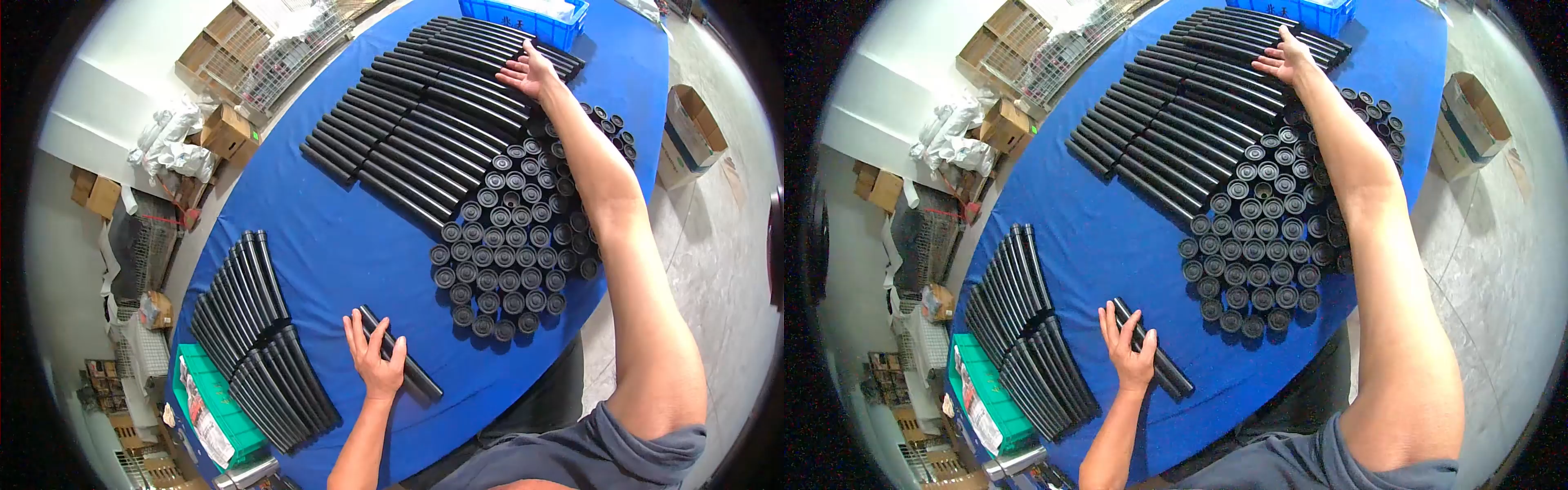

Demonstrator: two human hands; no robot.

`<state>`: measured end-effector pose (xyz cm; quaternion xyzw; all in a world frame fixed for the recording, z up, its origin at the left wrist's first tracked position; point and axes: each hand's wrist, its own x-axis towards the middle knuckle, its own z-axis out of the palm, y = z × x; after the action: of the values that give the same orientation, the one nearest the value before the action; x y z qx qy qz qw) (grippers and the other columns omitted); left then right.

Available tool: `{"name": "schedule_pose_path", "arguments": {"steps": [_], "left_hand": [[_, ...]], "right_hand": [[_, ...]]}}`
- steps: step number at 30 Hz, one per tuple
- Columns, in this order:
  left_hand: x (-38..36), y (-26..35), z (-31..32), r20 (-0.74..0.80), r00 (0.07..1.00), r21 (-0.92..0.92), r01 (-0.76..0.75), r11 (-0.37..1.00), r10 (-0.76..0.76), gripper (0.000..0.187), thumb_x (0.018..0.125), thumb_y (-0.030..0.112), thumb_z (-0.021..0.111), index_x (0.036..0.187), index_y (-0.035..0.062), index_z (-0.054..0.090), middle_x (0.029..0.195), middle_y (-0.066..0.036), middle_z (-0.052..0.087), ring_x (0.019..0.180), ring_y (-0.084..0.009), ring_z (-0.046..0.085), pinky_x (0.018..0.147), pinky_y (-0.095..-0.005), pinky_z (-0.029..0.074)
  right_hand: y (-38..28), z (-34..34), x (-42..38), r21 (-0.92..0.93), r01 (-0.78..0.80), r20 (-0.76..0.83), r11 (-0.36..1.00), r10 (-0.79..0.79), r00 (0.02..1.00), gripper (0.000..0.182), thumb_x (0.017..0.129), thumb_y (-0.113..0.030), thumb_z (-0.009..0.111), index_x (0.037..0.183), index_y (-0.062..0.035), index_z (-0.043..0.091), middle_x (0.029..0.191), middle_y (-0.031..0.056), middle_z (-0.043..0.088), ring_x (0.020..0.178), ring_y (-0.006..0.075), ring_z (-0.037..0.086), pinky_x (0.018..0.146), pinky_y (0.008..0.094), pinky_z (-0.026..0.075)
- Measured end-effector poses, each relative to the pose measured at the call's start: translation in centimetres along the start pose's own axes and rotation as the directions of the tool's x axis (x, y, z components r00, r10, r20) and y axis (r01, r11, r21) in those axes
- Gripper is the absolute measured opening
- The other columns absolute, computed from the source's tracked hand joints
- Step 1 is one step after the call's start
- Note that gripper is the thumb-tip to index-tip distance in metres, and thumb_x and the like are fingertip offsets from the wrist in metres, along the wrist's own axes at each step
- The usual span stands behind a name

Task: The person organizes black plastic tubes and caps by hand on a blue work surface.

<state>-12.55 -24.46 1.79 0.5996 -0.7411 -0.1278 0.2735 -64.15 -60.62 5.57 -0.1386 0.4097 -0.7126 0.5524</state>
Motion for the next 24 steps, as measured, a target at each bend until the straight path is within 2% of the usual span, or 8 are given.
{"name": "schedule_pose_path", "arguments": {"steps": [7,8,11,14,17,18,22,24], "left_hand": [[0.0,-0.3,0.1,-0.002,1.0,0.002,-0.015,1.0,0.015,0.041,0.08,0.025,0.073,0.117,0.0071,0.07,0.156,-0.023,0.035,0.146,-0.0456,0.025,0.119,-0.0516,0.023],[0.0,-0.2,0.1,-0.003,1.0,0.002,-0.013,1.0,0.013,0.041,0.08,0.025,0.073,0.117,0.0071,0.07,0.155,-0.023,0.035,0.146,-0.0457,0.025,0.119,-0.0517,0.023],[0.1,-0.1,0.0,-0.009,1.0,0.013,-0.021,1.0,0.022,0.042,0.078,0.024,0.075,0.116,0.0079,0.071,0.155,-0.023,0.037,0.145,-0.0472,0.027,0.118,-0.0521,0.026],[0.2,-0.1,0.0,-0.018,0.999,0.024,-0.03,0.999,0.031,0.042,0.077,0.023,0.076,0.116,0.0089,0.071,0.154,-0.023,0.038,0.144,-0.0478,0.028,0.117,-0.0521,0.028],[0.1,-0.1,0.0,-0.015,1.0,0.03,-0.025,0.999,0.026,0.043,0.076,0.023,0.076,0.117,0.0099,0.071,0.154,-0.023,0.038,0.144,-0.0477,0.029,0.117,-0.0521,0.028],[0.2,-0.1,0.0,-0.015,1.0,0.033,-0.023,0.999,0.024,0.043,0.076,0.023,0.077,0.117,0.0102,0.071,0.154,-0.023,0.038,0.144,-0.0477,0.029,0.117,-0.0521,0.028],[0.1,-0.1,0.1,-0.004,1.0,-0.002,0.021,1.0,-0.021,0.041,0.077,0.025,0.074,0.115,0.0085,0.072,0.155,-0.023,0.037,0.147,-0.0444,0.026,0.119,-0.0504,0.024],[0.1,0.0,0.1,-0.001,1.0,0.0,0.022,1.0,-0.022,0.041,0.077,0.025,0.074,0.115,0.0086,0.072,0.155,-0.023,0.037,0.147,-0.0444,0.026,0.119,-0.0504,0.024]], "right_hand": [[0.4,0.5,0.6,0.035,-0.047,0.005,0.998,0.046,0.999,0.09,0.101,-0.048,0.052,0.156,0.0016,0.002,0.16,0.0274,0.012,0.146,0.044,0.023,0.106,0.0614,0.045],[0.6,0.5,1.4,0.058,-0.038,-0.018,0.998,0.04,0.999,0.078,0.102,-0.047,0.05,0.156,-0.0071,0.012,0.159,0.0288,0.013,0.147,0.0468,0.018,0.099,0.066,0.049],[0.5,0.4,2.2,0.127,-0.104,0.003,0.986,0.105,0.995,0.078,0.102,-0.046,0.049,0.157,-0.0094,0.008,0.161,0.0274,0.008,0.149,0.0446,0.014,0.1,0.0662,0.048],[0.4,1.3,1.5,0.11,-0.074,0.004,0.991,0.074,0.997,0.075,0.104,-0.043,0.046,0.158,-0.0104,0.005,0.162,0.0247,0.004,0.148,0.0439,0.018,0.101,0.0661,0.047],[0.7,1.4,2.2,0.266,-0.098,-0.009,0.959,0.104,0.995,0.07,0.106,-0.039,0.042,0.158,-0.0103,0.004,0.163,0.0219,0.003,0.146,0.0444,0.022,0.102,0.066,0.047],[0.9,1.7,2.5,0.322,-0.1,-0.024,0.941,0.114,0.993,0.065,0.107,-0.035,0.041,0.156,-0.0084,0.009,0.163,0.0209,0.007,0.143,0.0455,0.03,0.102,0.0665,0.047],[1.3,2.9,2.1,0.331,-0.042,-0.067,0.943,0.068,0.995,0.055,0.107,-0.029,0.041,0.151,-0.0048,0.02,0.158,0.0208,0.021,0.136,0.0473,0.039,0.102,0.0672,0.047],[2.0,1.8,4.3,0.327,-0.08,0.058,0.942,0.065,0.996,0.051,0.108,-0.028,0.04,0.15,-0.0049,0.023,0.154,0.0216,0.029,0.135,0.045,0.041,0.101,0.0663,0.048]]}}
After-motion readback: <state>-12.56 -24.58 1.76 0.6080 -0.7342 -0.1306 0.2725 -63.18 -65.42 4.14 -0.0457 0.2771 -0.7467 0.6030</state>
